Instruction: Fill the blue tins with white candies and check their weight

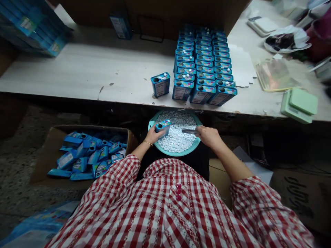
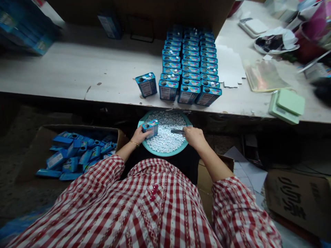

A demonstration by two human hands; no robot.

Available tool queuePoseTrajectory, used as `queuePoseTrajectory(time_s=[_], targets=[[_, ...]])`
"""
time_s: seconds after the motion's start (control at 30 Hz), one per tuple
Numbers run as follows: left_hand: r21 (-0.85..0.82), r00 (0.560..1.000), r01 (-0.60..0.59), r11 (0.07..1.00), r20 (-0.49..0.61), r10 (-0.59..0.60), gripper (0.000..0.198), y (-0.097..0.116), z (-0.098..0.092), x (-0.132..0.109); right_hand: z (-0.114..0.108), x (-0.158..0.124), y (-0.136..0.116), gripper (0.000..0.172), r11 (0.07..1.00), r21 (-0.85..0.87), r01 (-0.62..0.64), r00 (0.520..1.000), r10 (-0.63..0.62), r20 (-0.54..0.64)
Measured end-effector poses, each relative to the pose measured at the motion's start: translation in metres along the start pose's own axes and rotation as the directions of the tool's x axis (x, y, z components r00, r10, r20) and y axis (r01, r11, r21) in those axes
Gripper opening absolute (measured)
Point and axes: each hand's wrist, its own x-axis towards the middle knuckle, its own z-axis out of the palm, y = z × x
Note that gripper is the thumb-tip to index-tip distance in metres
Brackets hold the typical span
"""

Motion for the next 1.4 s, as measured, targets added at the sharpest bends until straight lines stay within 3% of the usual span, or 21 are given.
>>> queuePoseTrajectory(time_s=[0.1,0.2,0.33,0.47,0.57,0.67,0.83,0.97,1.1,1.23,1.4], targets=[[-0.18,0.986,0.166,0.97,0.008,-0.168,0.046,-0.016,0.004,0.005,0.054,0.018,-0.009,0.024,0.976,0.212,-0.045,0.999,0.039,0.032],[-0.312,0.968,0.247,0.918,0.036,-0.248,0.05,-0.026,0.016,0.008,0.087,0.041,-0.04,0.031,0.942,0.334,-0.04,0.999,0.042,0.003],[-0.365,0.967,0.256,0.895,0.099,-0.236,0.05,-0.019,0.025,0.004,0.101,0.062,-0.061,0.035,0.884,0.465,-0.053,0.998,0.069,-0.016],[-0.432,0.982,0.189,0.882,0.053,-0.184,0.05,-0.007,0.009,-0.005,0.102,0.057,-0.046,0.035,0.824,0.565,-0.037,0.997,0.07,-0.036],[-0.309,0.995,0.065,0.949,-0.05,-0.084,0.049,-0.005,-0.013,-0.007,0.092,0.042,-0.03,0.033,0.8,0.6,0.007,0.996,0.046,-0.073],[-0.057,0.996,-0.06,0.997,-0.067,0.056,0.048,-0.005,-0.025,-0.005,0.071,0.027,-0.016,0.033,0.79,0.61,0.055,0.992,0.024,-0.121],[0.211,0.974,-0.227,0.951,0.061,0.219,0.048,-0.003,-0.012,-0.004,0.017,0.009,-0.008,0.03,0.831,0.522,0.192,0.972,-0.089,-0.215],[0.287,0.943,-0.326,0.901,0.162,0.29,0.045,-0.004,0.005,-0.003,-0.024,0.001,-0.022,0.031,0.925,0.32,0.204,0.975,-0.161,-0.153],[0.332,0.915,-0.395,0.856,0.219,0.338,0.047,-0.005,0.008,-0.003,-0.051,-0.005,-0.041,0.028,0.981,0.068,0.18,0.982,-0.174,-0.076],[0.354,0.901,-0.431,0.83,0.229,0.37,0.047,-0.006,0.007,-0.003,-0.065,-0.008,-0.056,0.025,0.98,-0.068,0.188,0.98,-0.192,-0.051],[0.35,0.878,-0.476,0.807,0.237,0.415,0.046,-0.007,0.008,-0.002,-0.073,-0.009,-0.068,0.022,0.975,-0.099,0.2,0.978,-0.205,-0.042]])
